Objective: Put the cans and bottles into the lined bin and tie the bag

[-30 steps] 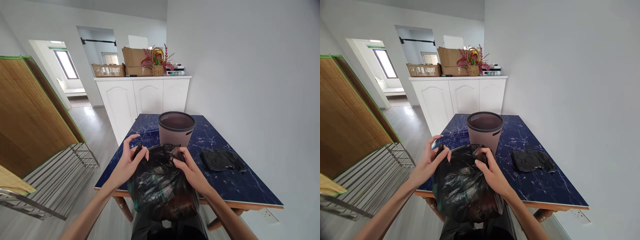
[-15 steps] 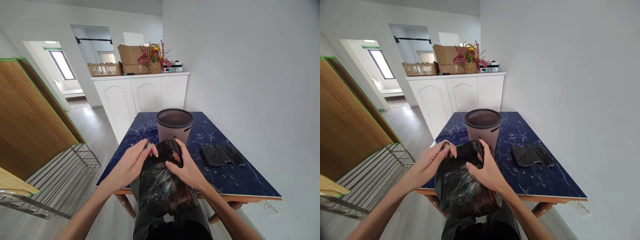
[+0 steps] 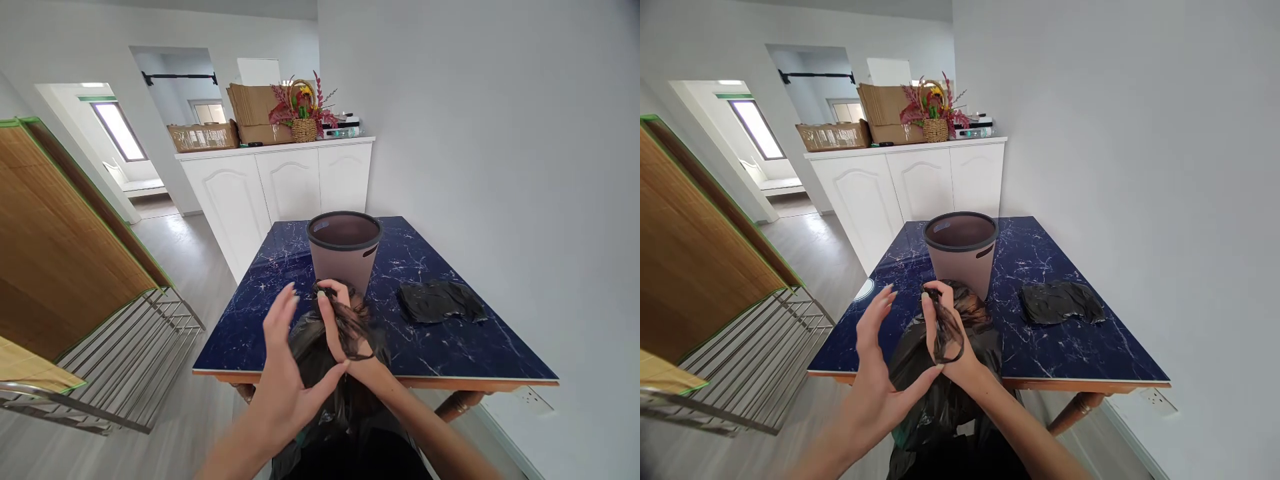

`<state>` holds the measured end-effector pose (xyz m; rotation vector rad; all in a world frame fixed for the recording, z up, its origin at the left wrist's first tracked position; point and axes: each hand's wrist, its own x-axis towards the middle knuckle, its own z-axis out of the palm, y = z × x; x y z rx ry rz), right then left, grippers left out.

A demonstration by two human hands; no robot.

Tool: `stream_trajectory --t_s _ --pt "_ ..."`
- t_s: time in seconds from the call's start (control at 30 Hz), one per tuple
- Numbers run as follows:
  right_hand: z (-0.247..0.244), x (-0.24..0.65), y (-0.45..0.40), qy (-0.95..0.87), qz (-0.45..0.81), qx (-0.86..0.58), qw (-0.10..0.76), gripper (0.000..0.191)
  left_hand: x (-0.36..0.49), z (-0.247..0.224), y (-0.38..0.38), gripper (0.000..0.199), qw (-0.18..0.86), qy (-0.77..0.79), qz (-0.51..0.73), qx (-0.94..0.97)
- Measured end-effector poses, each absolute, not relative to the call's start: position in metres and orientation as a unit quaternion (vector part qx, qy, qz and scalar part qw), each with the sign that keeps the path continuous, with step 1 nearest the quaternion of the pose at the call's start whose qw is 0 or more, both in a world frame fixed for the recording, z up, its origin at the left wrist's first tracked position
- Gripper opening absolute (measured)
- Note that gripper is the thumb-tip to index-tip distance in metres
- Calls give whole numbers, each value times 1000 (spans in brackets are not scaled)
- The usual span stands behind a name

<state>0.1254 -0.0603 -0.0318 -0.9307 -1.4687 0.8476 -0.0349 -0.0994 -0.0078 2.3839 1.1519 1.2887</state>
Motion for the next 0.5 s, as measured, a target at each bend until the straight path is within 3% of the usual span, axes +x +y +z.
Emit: stream_trajectory --t_s 0.13,0.3,0.4,0.5 --pt "-25 124 -49 -596 357 -446 564 53 -41 -37 -91 115 217 452 448 740" --pt "-27 133 -43 -572 466 -425 525 58 -32 -43 -62 120 283 455 408 739" --pt "-22 143 -44 -540 506 -447 503 67 -27 -41 -48 102 293 452 394 745" --pt "-10 156 -47 -578 477 -451 485 76 -25 -35 -42 65 282 452 352 769"
